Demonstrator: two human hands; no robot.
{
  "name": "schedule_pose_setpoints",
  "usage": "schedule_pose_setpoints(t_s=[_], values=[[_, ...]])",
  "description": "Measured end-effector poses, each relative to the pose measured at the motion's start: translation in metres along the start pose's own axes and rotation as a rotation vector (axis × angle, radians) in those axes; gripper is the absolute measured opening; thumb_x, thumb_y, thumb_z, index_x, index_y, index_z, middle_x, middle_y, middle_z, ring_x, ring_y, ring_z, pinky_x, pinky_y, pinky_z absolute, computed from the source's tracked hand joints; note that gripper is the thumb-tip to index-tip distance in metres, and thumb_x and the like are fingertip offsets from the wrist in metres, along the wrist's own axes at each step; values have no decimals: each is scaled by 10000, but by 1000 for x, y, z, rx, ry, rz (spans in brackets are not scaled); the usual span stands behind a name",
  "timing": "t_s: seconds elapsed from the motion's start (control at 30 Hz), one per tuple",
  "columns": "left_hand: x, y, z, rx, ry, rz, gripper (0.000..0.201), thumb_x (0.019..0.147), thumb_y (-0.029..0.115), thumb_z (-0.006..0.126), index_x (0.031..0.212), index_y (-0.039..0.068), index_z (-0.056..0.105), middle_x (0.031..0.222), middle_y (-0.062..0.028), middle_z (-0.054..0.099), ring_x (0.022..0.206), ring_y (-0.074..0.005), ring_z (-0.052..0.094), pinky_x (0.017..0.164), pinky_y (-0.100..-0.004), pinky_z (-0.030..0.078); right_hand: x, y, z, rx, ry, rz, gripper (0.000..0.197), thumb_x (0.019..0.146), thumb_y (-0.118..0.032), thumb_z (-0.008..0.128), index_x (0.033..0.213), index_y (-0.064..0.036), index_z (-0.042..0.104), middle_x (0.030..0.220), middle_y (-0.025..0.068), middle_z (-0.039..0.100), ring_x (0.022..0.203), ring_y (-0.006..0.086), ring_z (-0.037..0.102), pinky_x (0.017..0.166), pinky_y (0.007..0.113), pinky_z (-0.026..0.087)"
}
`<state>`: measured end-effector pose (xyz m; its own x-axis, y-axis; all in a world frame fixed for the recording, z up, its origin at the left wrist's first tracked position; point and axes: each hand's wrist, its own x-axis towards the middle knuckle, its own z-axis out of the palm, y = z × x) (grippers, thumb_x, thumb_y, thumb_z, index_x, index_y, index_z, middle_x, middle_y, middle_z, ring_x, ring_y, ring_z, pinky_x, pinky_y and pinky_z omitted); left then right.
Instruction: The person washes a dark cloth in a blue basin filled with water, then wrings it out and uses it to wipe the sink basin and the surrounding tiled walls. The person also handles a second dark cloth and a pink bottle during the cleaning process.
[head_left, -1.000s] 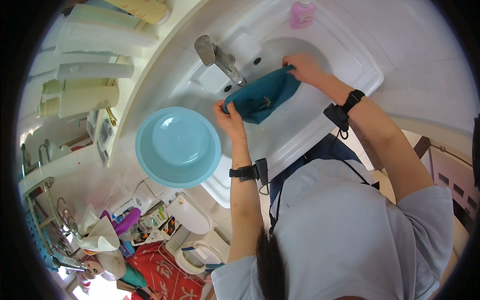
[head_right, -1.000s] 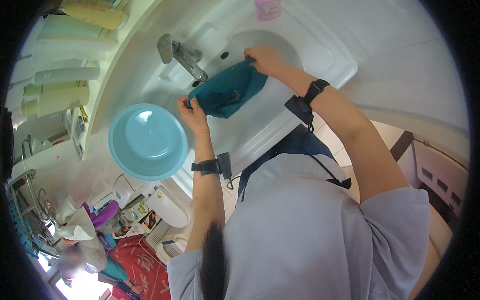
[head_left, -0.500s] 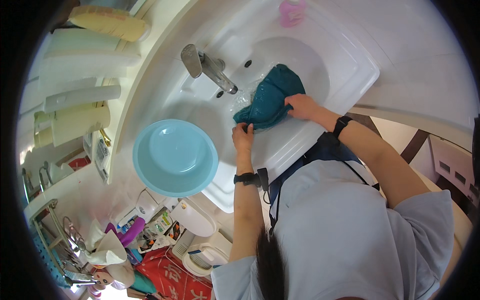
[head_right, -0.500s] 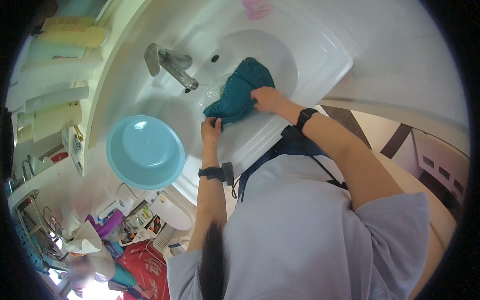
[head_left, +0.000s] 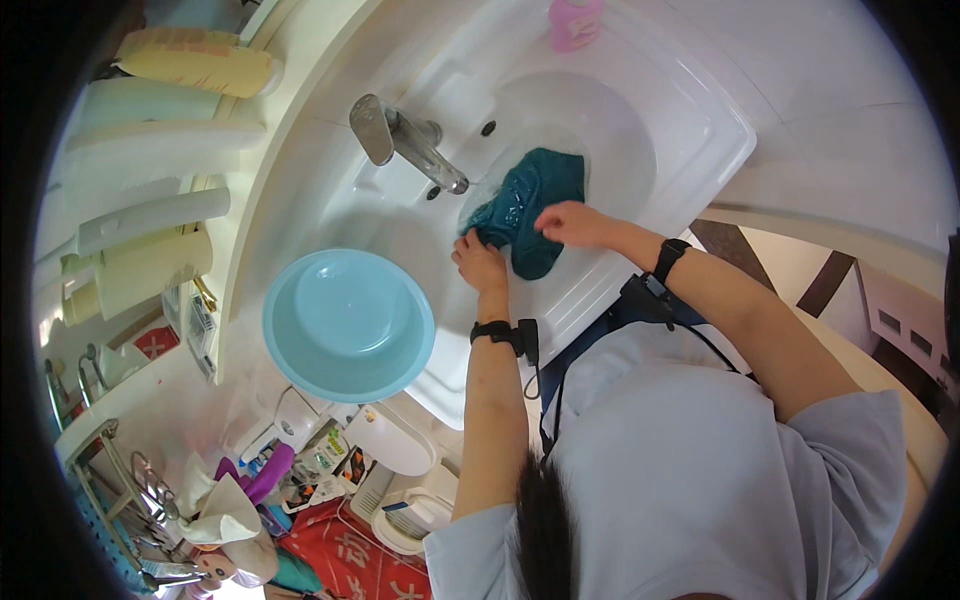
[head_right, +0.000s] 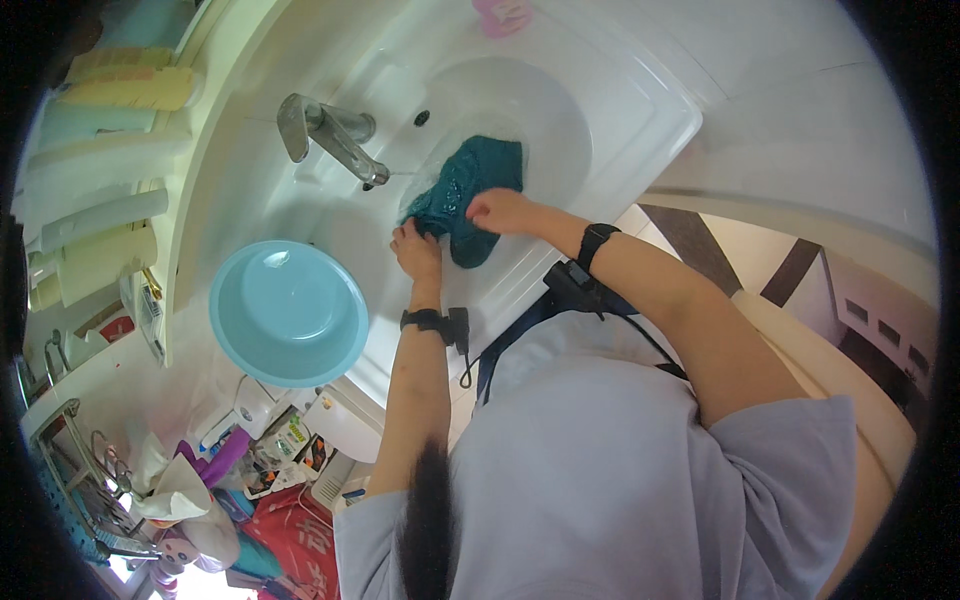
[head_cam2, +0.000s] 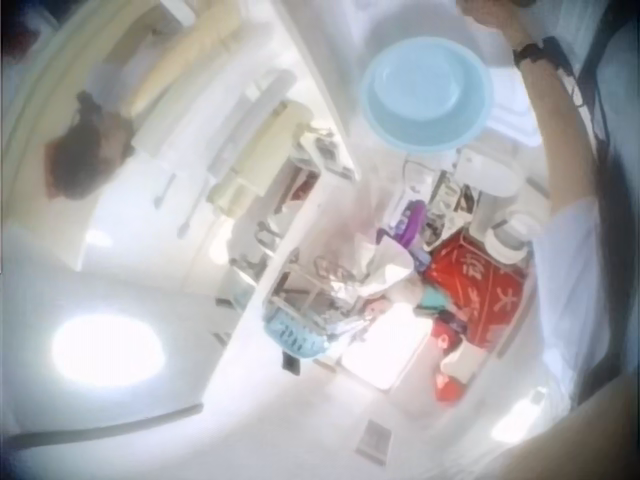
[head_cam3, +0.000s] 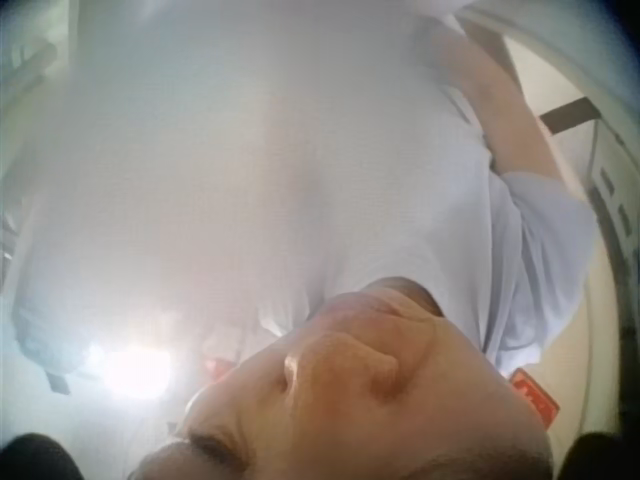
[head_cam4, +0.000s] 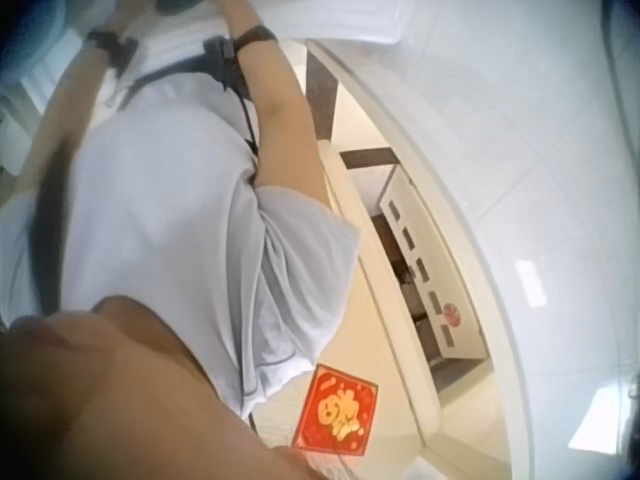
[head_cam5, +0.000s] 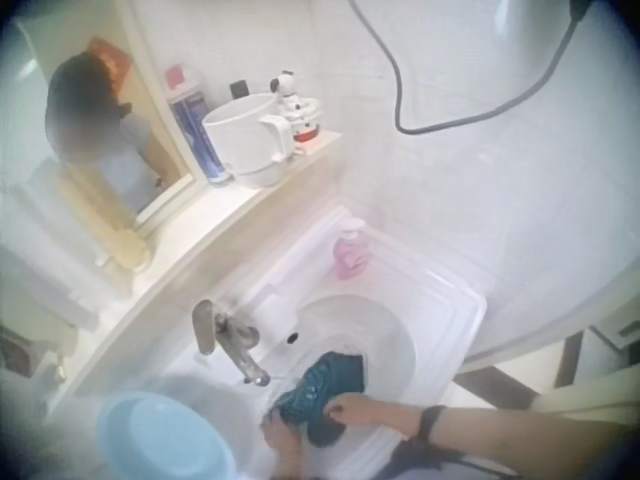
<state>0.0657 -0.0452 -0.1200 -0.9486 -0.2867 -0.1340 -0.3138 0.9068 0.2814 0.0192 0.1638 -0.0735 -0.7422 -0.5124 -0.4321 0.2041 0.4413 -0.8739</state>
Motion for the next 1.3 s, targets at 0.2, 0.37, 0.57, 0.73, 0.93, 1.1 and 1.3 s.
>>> schedule_pose_setpoints(t_s=[0.2,0.37,0.57,0.73,0.93,1.1,1.3], values=[[-27,45,5,97,-144,191,645,727,236,718,1302,166,434,1303,-168,381,1117,-414,441,880,-446,443,21,42,5,65,460,290,503,840,-243,589,1305,-104,456,1242,152,501,1053,281,533,847,386,463],[-12,33,13,-207,-136,72,468,723,58,640,1172,124,523,1175,-159,474,1029,-372,510,846,-413,448,5,2,3,551,423,587,664,803,-299,631,1366,-74,360,1230,162,509,1118,282,504,893,352,452],[-1,70,-29,-903,-140,375,284,697,15,570,981,27,587,968,-167,561,938,-342,549,833,-381,449,4,-8,-15,717,357,356,610,874,-318,598,1396,-156,327,1315,118,432,1100,240,490,920,405,445],[-24,127,-72,-721,131,468,133,782,137,602,879,46,582,929,-139,539,849,-359,565,710,-418,475,-10,-26,1,897,102,-31,379,940,-257,510,1272,-86,446,1203,101,527,1020,199,550,889,312,476],[28,40,-16,-307,172,383,226,837,248,617,974,80,556,1046,-137,526,938,-354,543,723,-451,476,29,-13,18,1453,303,293,294,928,-219,527,1165,-46,512,1129,95,565,962,201,587,801,355,514],[35,4,21,-6,-84,212,549,784,235,682,1263,150,427,1287,-130,402,1168,-355,400,862,-497,432,25,10,5,993,359,596,414,894,-216,539,1284,-109,449,1310,74,448,1263,228,374,920,451,426],[18,9,44,148,-223,343,707,725,166,719,1335,157,362,1338,-138,360,1198,-366,397,890,-492,423,19,22,10,1034,361,640,506,861,-274,578,1322,-133,421,1403,80,356,1318,280,277,957,518,368]])
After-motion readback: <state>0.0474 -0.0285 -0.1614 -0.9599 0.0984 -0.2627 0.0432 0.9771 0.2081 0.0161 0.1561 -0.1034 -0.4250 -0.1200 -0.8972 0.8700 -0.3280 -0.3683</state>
